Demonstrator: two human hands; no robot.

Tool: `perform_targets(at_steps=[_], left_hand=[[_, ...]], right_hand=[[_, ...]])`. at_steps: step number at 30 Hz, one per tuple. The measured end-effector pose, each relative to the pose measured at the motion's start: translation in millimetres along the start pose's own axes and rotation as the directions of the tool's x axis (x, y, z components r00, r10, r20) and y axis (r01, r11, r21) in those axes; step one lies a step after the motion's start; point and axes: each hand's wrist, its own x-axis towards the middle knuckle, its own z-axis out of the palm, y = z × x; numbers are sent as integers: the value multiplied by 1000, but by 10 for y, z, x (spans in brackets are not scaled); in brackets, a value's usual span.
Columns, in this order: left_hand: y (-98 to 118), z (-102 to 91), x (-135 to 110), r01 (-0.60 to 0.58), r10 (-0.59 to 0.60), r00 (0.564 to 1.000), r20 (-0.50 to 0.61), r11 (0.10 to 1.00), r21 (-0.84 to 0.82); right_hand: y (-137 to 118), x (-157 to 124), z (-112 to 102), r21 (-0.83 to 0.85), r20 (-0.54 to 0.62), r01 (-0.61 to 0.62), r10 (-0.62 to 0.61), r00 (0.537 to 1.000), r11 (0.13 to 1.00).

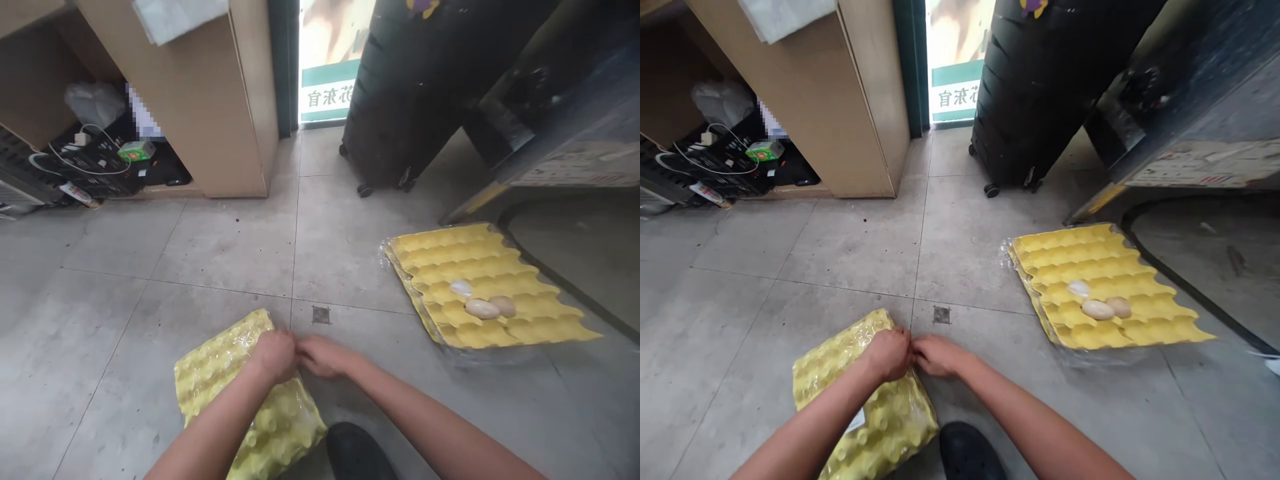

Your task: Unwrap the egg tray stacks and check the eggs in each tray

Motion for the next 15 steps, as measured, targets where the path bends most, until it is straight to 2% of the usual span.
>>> perform_targets(at_steps=[8, 15], left_hand=[[232, 84, 92, 185, -184, 983, 21, 983, -11], [203, -8, 5, 159, -157, 987, 33, 987, -37]], right_hand=[[147, 68, -92, -134, 50, 140, -134, 990, 981], [233, 37, -223, -228, 46, 234, -229, 972, 945]])
